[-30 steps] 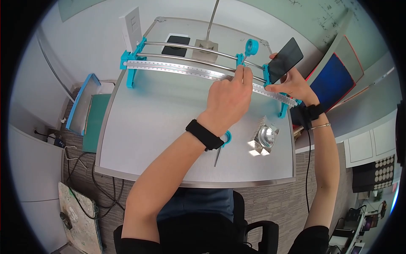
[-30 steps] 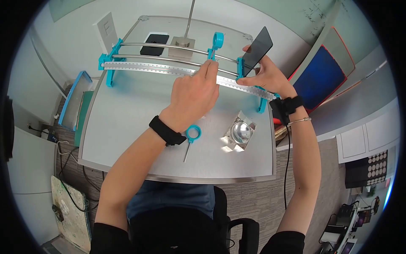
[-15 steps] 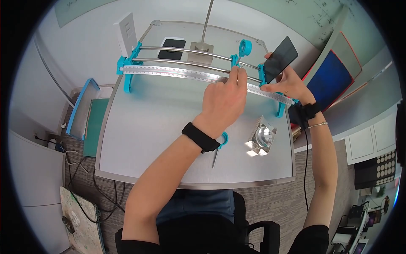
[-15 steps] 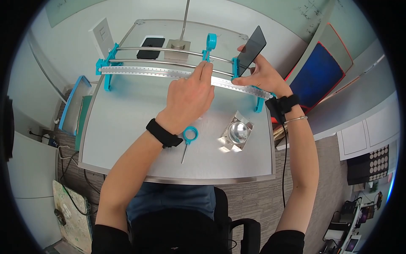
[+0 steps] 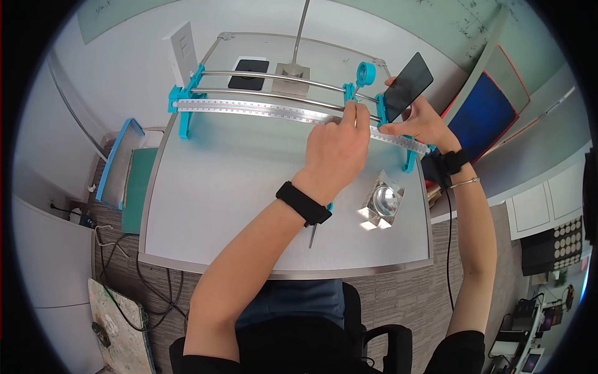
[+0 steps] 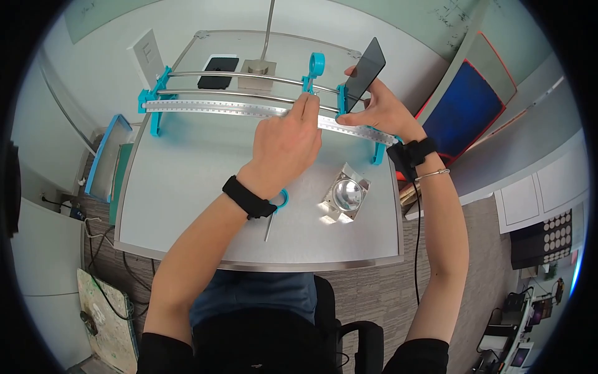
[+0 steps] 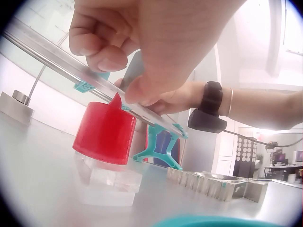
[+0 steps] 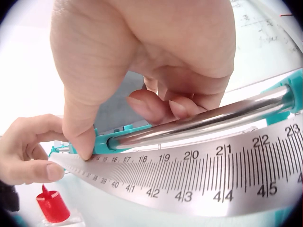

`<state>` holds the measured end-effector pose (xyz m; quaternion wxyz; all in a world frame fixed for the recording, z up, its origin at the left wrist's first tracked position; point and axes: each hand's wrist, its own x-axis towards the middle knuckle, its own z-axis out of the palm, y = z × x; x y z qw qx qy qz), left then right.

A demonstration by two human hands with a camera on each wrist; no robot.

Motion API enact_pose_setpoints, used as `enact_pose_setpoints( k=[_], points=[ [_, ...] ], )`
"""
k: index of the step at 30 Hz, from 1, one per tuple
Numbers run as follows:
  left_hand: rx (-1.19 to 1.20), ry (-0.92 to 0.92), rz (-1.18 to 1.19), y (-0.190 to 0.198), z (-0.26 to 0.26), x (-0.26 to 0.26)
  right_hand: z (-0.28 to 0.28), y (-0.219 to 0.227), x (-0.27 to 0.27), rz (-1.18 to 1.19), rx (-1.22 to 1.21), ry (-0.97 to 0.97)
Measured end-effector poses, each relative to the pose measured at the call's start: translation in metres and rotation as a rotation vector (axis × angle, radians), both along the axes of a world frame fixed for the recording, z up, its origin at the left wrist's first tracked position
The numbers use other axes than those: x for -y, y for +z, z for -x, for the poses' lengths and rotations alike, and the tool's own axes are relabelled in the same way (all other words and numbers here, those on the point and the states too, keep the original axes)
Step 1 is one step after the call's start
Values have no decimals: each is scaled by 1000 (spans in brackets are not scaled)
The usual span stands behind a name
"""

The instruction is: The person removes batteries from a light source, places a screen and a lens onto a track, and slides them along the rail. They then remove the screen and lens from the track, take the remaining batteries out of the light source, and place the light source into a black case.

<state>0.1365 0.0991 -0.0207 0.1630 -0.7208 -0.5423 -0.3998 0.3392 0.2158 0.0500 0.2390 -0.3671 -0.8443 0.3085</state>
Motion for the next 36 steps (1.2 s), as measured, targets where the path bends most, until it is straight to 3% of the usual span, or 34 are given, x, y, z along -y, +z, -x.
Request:
enact_pose_setpoints(
  k=[36],
  points=[
    [-14,25,-42,-2,-1,-4,-14,9,0,59,82,-55]
  ],
)
